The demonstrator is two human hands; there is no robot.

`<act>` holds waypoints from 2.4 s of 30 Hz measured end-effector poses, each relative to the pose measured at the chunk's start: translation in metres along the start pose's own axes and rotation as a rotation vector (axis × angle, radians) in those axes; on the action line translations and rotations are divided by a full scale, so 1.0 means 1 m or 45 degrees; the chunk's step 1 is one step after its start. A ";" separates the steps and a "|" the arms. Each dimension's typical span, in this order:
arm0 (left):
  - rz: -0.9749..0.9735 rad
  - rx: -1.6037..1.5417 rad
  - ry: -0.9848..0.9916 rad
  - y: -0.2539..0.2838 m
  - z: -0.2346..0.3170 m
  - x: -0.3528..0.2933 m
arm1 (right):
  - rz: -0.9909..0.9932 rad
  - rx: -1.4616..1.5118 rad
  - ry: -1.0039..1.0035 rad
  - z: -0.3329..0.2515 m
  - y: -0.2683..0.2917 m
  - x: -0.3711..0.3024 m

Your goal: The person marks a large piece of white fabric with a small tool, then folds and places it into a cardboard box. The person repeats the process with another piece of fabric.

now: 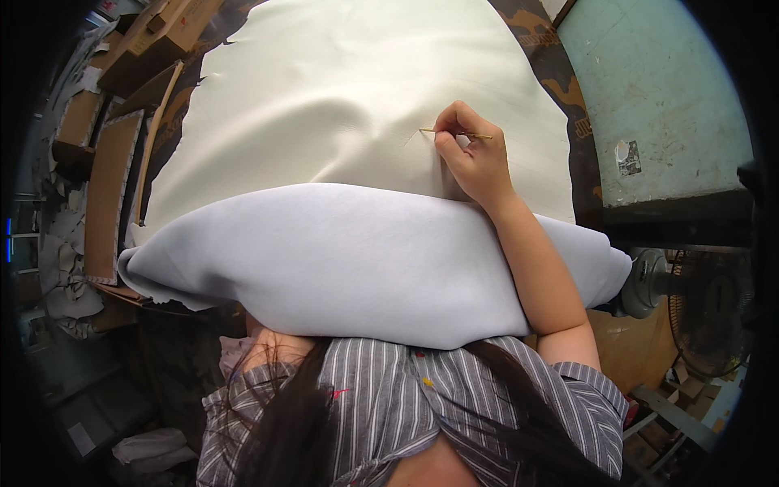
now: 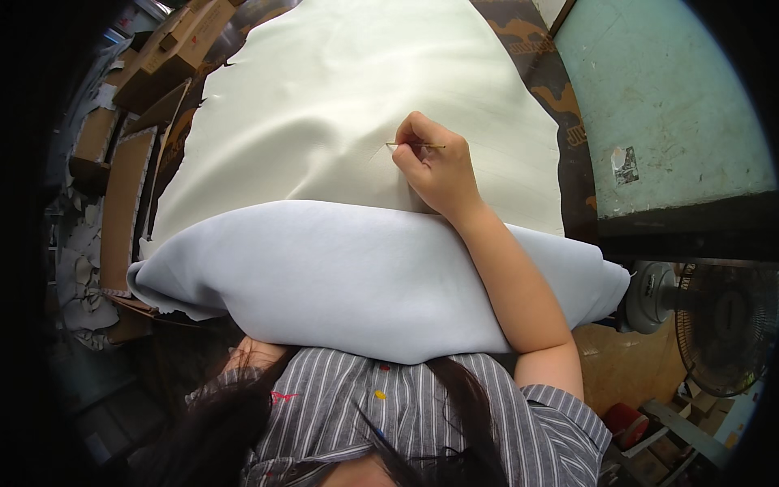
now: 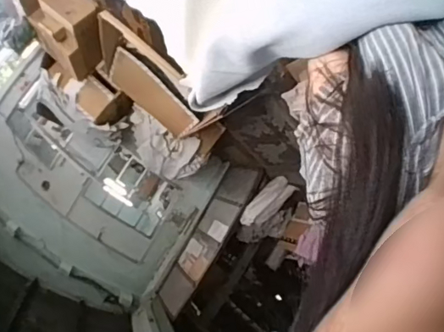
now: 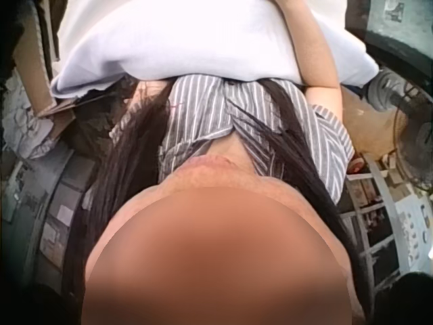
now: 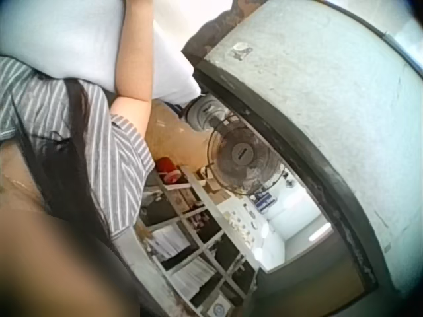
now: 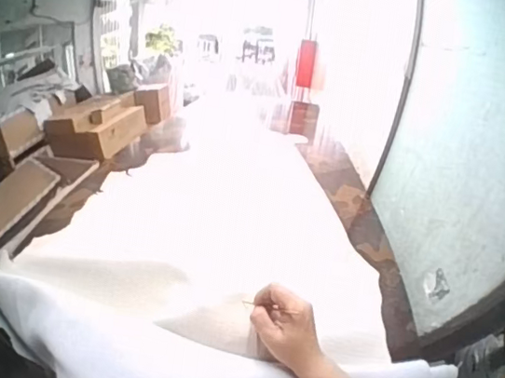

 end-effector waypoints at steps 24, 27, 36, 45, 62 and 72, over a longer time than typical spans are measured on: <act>0.074 0.034 0.051 -0.009 -0.018 -0.018 | -0.397 -0.984 -0.265 0.092 -0.035 0.050; 0.074 0.052 0.072 -0.021 -0.024 -0.029 | -0.433 -0.990 -0.313 0.087 -0.029 0.046; 0.050 0.110 0.124 -0.045 -0.038 -0.053 | -0.482 -0.993 -0.354 0.077 -0.030 0.045; 0.085 0.110 0.079 -0.031 -0.024 -0.026 | -0.301 -0.845 -0.259 0.076 -0.025 0.050; 0.132 0.025 0.053 -0.014 -0.020 0.013 | -0.125 0.288 -0.096 0.059 -0.085 0.123; 0.112 0.033 0.044 -0.019 -0.023 0.017 | -0.266 -0.155 -0.110 0.057 -0.104 0.131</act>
Point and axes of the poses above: each hand's wrist, its own x-axis towards the middle knuckle, its own y-axis out of the back of the hand, z = x × y, the point moved 3 cm from there along x, towards the middle knuckle, and after that the axes turned 2 degrees about z, right-handed, at the moved point
